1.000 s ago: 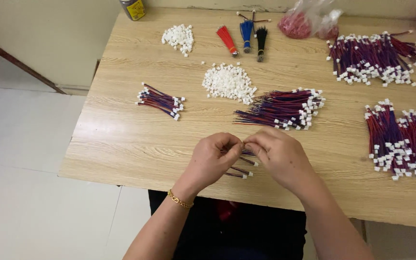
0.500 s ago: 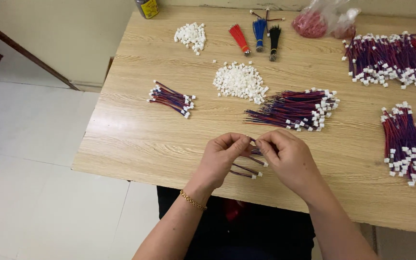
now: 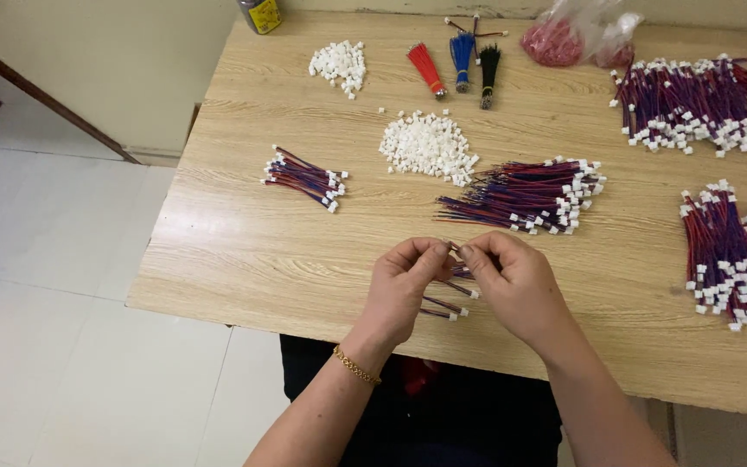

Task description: Bundling and organizing small wire harnesses with connectors on a wooden workbench

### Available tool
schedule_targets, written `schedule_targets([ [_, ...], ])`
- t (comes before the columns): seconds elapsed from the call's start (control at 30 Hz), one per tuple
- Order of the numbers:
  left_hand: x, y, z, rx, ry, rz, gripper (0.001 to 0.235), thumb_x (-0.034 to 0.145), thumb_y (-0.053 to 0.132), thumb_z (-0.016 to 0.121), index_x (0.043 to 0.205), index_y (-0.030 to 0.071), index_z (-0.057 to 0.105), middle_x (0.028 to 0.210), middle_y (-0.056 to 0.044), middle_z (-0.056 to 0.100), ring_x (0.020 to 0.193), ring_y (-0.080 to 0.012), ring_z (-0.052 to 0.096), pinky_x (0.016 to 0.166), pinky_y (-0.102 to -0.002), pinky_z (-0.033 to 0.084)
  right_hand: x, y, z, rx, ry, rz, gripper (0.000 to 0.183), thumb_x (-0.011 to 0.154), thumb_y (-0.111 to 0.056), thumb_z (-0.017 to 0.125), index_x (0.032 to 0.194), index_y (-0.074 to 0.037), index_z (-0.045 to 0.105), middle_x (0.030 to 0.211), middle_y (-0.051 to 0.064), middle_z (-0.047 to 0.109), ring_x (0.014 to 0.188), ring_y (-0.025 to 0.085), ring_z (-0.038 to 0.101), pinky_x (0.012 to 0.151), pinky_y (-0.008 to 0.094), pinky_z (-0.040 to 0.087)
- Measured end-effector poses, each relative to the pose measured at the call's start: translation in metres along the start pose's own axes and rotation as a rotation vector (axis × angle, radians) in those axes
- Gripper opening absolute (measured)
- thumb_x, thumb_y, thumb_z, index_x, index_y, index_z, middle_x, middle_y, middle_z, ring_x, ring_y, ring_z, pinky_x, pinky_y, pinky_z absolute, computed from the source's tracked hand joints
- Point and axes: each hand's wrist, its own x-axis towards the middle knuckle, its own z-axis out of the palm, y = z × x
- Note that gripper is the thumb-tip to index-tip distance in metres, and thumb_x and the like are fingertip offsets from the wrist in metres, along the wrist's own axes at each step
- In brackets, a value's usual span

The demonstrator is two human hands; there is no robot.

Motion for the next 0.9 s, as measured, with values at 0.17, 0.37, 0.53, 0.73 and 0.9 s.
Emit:
schedule_targets([
  [0.17,-0.003,0.003,0.003,-0.018,0.019,-0.010,0.021,0.091,0.019,0.069,0.099,0.000,0.069,0.080,-0.011,0.069,0.071,-0.0157,0.067,0.074,-0.028,0.056,0.000,0.003,0.001,0.002,0.023,-0.039,0.011,0.090,-0.014,0.063,0.085,-0.008,0.070,0.068,0.012,0.064,0.071,0.025,0.064,0.071,0.037,0.050],
  [0.37,0.002,-0.004,0.001,-0.010,0.051,-0.021,0.021,0.088,0.018,0.072,0.098,-0.001,0.070,0.080,-0.013,0.068,0.071,-0.0178,0.068,0.074,-0.031,0.057,-0.001,-0.004,0.001,-0.088,0.046,-0.139,0.009,0.090,-0.015,0.065,0.084,-0.011,0.070,0.069,0.009,0.063,0.074,0.027,0.065,0.071,0.036,0.051],
  [0.53,0.003,-0.009,0.003,-0.069,0.065,-0.058,0.017,0.091,0.017,0.069,0.095,0.001,0.069,0.077,-0.011,0.066,0.068,-0.0169,0.067,0.070,-0.027,0.057,0.000,0.001,0.006,-0.100,0.073,-0.169,0.007,0.089,-0.014,0.066,0.084,-0.010,0.069,0.068,0.013,0.061,0.070,0.031,0.064,0.065,0.039,0.050],
  [0.73,-0.006,0.009,0.007,0.019,0.101,0.030,0.016,0.089,0.018,0.072,0.093,0.003,0.071,0.077,-0.008,0.065,0.069,-0.0117,0.061,0.067,-0.026,0.054,0.000,0.016,0.012,0.081,0.073,0.035,0.012,0.092,-0.017,0.063,0.088,-0.010,0.071,0.064,0.008,0.062,0.062,0.015,0.056,0.061,0.033,0.048],
  [0.9,-0.015,0.033,0.007,0.539,0.089,0.456,0.006,0.088,0.017,0.072,0.089,0.013,0.075,0.080,-0.004,0.054,0.072,-0.0111,0.048,0.063,-0.025,0.044,0.005,-0.005,0.004,0.007,-0.014,-0.032,0.010,0.091,-0.012,0.063,0.093,-0.009,0.072,0.074,0.013,0.068,0.071,0.026,0.067,0.067,0.038,0.052],
])
